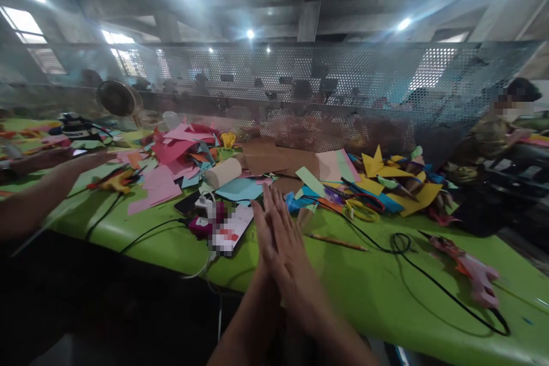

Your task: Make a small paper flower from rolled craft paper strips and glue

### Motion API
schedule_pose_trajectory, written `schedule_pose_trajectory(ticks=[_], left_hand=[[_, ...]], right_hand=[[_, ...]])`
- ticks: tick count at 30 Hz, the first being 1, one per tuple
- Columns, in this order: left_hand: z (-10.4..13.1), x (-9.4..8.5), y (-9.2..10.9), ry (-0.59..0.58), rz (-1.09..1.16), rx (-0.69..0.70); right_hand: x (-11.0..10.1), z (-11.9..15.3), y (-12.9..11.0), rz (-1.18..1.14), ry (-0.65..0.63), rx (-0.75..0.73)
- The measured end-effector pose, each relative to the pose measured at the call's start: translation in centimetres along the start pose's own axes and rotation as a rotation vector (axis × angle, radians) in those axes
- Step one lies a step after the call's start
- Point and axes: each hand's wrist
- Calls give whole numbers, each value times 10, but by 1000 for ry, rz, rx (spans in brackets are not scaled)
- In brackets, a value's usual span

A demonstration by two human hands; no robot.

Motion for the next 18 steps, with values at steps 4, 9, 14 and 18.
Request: schedule_pose_trajectory(ticks=[4,9,14,18], left_hand=[[26,-4,-19,-66,125,-147],[32,-7,-14,-40,330,-248],[29,-5,-12,-85,251,-234],[19,-2,-13,29,124,-140]], right_hand=[[-21,-37,9,84,90,212],[-36,-63,17,-203,91,287],[-27,-73,17,86,169,279],[-5,-47,2,290,88,186]])
Point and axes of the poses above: each hand's wrist, its own z-axis away from the middle knuckle, its own x-axis out of the palm, y = z × x, and after that the axes turned 10 degrees about z, right-handed
